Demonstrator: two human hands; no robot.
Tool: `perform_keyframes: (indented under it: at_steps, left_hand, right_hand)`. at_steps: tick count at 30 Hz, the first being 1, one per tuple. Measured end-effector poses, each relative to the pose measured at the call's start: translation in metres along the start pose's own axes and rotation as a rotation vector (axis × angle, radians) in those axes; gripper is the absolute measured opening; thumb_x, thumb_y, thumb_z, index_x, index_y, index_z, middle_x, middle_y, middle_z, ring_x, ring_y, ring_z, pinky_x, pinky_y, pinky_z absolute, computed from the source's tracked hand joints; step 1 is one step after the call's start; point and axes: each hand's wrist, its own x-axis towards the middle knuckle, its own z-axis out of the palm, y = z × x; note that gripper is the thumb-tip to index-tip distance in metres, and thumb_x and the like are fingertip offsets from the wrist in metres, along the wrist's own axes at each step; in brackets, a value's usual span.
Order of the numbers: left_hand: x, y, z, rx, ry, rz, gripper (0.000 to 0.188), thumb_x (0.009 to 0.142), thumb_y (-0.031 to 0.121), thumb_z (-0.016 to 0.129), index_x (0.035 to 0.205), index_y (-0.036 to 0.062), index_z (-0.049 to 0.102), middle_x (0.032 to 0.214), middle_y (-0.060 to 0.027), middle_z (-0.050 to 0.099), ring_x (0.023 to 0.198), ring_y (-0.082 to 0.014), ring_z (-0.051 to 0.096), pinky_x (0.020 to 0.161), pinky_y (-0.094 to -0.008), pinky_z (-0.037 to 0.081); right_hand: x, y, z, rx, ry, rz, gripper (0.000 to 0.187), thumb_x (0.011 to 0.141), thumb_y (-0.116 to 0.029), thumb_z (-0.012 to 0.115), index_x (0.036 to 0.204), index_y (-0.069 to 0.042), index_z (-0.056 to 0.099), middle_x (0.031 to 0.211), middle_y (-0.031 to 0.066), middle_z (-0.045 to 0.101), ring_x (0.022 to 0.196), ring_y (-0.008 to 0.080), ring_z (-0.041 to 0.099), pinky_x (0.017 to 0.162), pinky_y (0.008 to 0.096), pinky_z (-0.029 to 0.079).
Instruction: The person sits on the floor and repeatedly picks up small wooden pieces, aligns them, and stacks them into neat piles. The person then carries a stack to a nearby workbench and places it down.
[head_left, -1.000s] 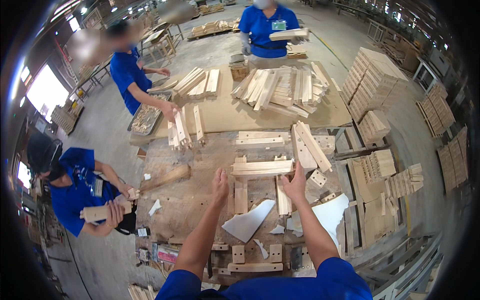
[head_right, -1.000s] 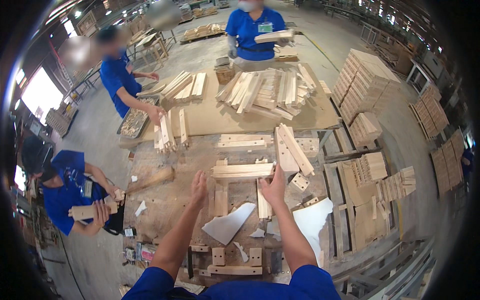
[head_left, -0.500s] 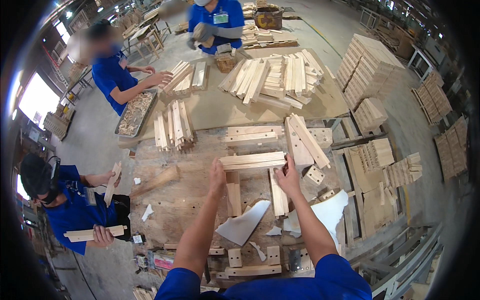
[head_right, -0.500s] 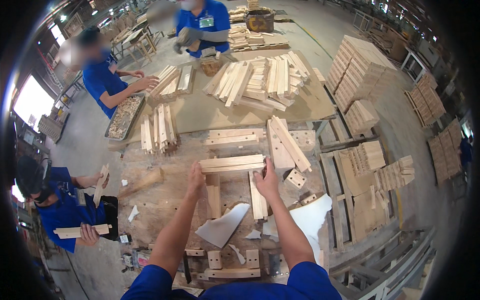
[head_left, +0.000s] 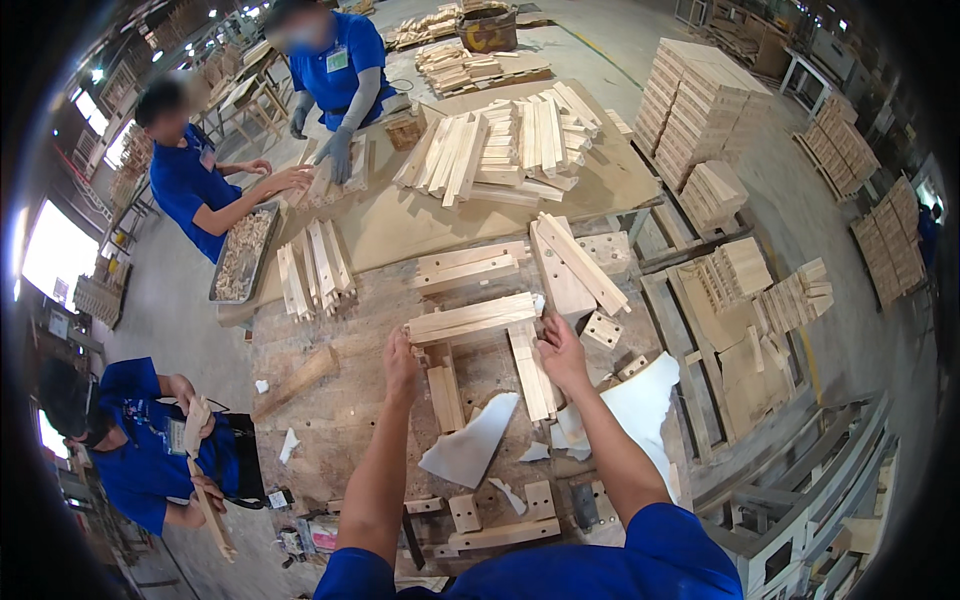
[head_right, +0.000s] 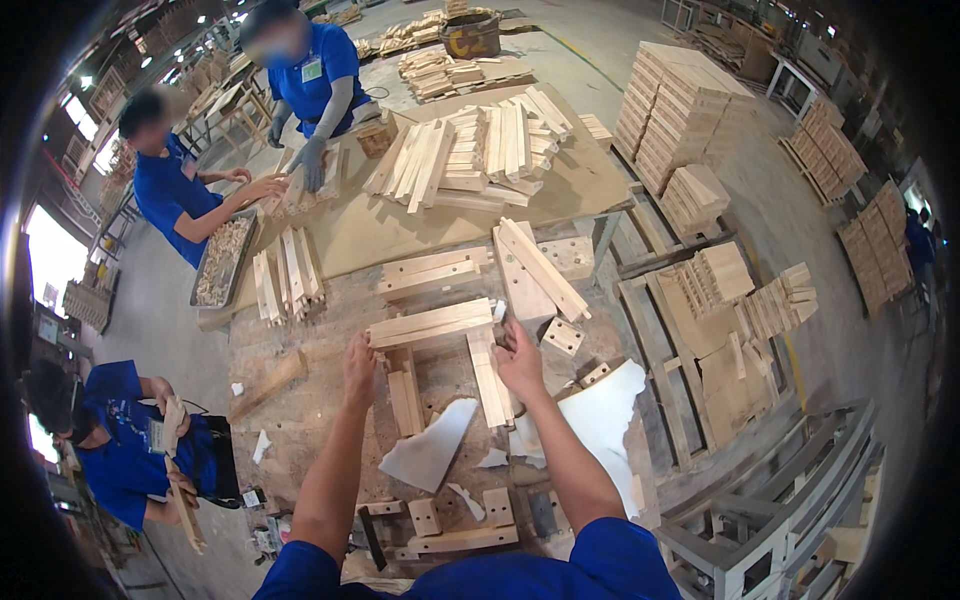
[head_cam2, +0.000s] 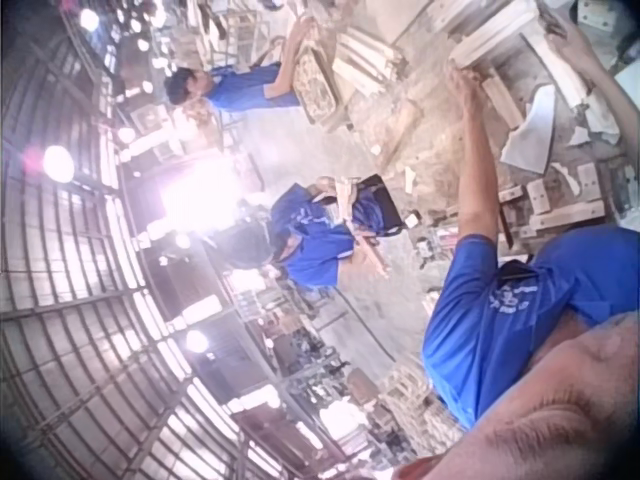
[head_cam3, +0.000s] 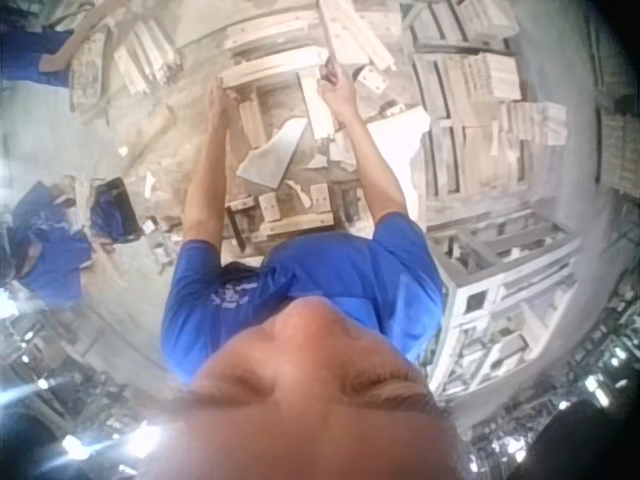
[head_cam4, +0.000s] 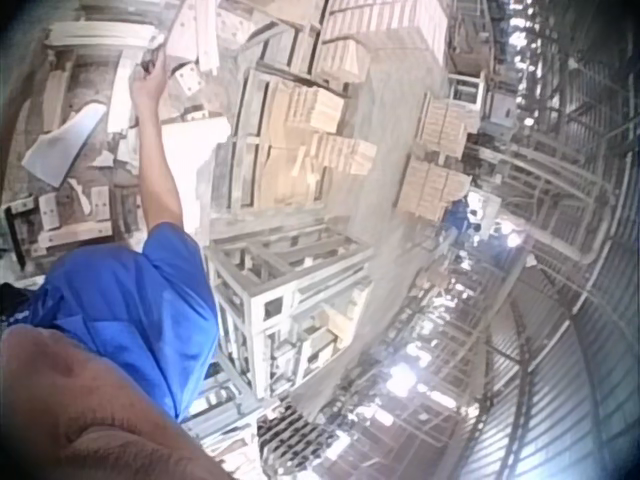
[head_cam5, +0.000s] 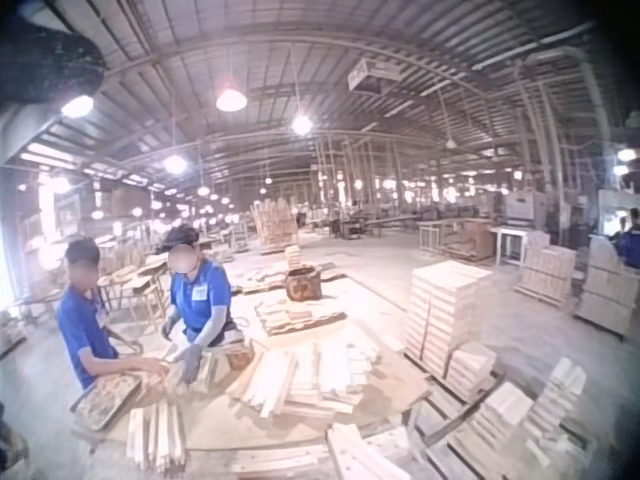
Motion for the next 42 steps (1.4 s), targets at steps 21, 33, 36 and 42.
perform_keyframes:
  at_steps: [21,33,36,42]
  left_hand:
    - [-0.259,0.019,-0.035,0.309,0.123,-0.061,0.034,0.106,0.02,0.065,0.132,-0.0034,0.067,0.104,-0.0059,0.074,0.089,-0.0105,0.066,0.082,-0.0264,0.054]
    - [-0.375,0.035,0.003,0.541,-0.189,-0.063,0.037,0.105,0.027,0.067,0.132,0.0026,0.07,0.115,-0.0151,0.078,0.1,-0.0224,0.074,0.09,-0.0351,0.057]
    - [-0.399,0.034,-0.01,0.509,-0.199,-0.076,0.036,0.105,0.029,0.067,0.132,0.0049,0.071,0.116,-0.0141,0.077,0.099,-0.0229,0.074,0.09,-0.0358,0.057]
    - [-0.428,0.024,-0.043,0.448,-0.097,-0.063,0.037,0.104,0.027,0.068,0.133,0.0049,0.07,0.116,-0.0141,0.077,0.099,-0.0216,0.073,0.088,-0.0353,0.057]
  right_hand:
    - [-0.112,-0.038,-0.082,-0.288,-0.11,-0.169,0.035,0.097,-0.012,0.071,0.131,-0.002,0.068,0.108,0.015,0.078,0.095,0.021,0.075,0.084,0.0326,0.059]
    - [-0.23,-0.041,-0.065,-0.239,-0.441,-0.073,0.026,0.1,-0.01,0.07,0.123,0.003,0.071,0.081,-0.0012,0.067,0.074,0.0078,0.059,0.069,0.0248,0.05]
    - [-0.262,-0.056,-0.05,-0.291,-0.607,-0.062,0.027,0.1,-0.012,0.071,0.123,0.003,0.071,0.079,0.0,0.067,0.073,0.0076,0.059,0.068,0.0264,0.05]
    - [-0.302,-0.072,-0.015,-0.461,-0.907,-0.307,0.034,0.096,-0.018,0.075,0.127,-0.003,0.071,0.088,0.0125,0.073,0.075,0.0219,0.069,0.072,0.033,0.056]
